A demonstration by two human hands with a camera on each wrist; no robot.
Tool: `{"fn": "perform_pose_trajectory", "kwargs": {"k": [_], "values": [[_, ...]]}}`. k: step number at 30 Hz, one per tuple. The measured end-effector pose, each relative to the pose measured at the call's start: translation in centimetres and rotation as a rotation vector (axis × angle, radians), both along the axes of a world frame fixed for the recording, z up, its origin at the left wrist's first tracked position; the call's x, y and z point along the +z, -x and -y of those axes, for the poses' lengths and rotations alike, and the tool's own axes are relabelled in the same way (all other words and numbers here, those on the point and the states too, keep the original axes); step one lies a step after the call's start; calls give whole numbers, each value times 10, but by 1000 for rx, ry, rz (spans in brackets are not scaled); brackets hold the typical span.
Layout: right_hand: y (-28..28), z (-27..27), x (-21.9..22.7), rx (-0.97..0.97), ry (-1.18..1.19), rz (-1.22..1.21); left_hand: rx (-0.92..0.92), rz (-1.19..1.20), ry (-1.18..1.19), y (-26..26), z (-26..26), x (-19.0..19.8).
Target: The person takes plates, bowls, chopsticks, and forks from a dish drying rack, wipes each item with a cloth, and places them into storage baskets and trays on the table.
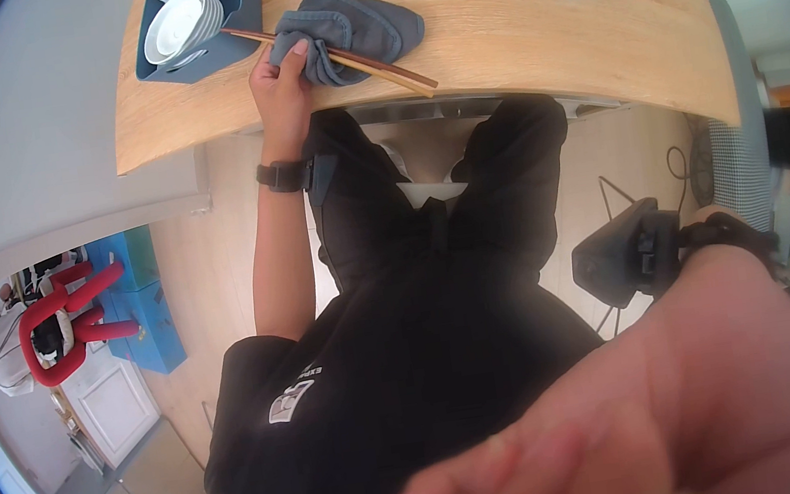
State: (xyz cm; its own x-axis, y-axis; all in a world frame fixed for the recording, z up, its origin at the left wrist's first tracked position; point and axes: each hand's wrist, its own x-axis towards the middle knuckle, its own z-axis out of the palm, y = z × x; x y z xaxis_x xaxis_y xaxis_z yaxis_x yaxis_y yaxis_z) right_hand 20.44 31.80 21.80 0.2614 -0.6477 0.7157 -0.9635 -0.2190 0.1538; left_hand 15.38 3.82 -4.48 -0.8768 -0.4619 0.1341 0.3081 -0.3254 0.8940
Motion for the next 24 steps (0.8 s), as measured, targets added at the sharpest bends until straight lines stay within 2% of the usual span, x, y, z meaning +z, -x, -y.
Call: {"fn": "perform_pose_trajectory", "kwargs": {"k": [2, 3, 4, 6, 8, 10, 11, 12, 14, 15, 17, 18, 20, 24], "values": [[20, -6, 7, 4, -10, 5, 1, -2, -2, 1, 1, -3], [2, 4, 2, 9, -14, 10, 2, 1, 0, 1, 2, -5], [19, -14, 2, 13, -17, 17, 8, 2, -1, -1, 2, -3], [17, -20, -2, 12, -23, 23, 2, -2, -13, -2, -1, 1], [11, -11, -6, -306, -138, 228, -1, 6, -3, -1, 2, -4], [30, 12, -52, -143, 95, 377, 1, 12, 9, -1, 3, -5], [37, 10, -53, -303, -169, 436, 1, 16, 6, -2, 3, -4], [49, 18, -75, -358, -188, 431, 1, 22, 4, -2, 3, -3], [58, 27, -130, -578, -132, 877, 2, 7, -9, -3, 1, -2], [62, 28, -155, -577, -133, 876, 1, -10, -19, -2, 1, -1], [68, 24, -197, -716, -116, 1080, -7, -2, -22, -2, 3, -4], [66, 25, -211, -715, -113, 1083, -17, 7, -24, -2, 4, -5], [59, 28, -227, -683, -109, 1490, -26, -2, -33, -2, 3, -4], [48, 37, -236, -612, 34, 1586, -34, -16, -44, 0, 1, 0]]}}
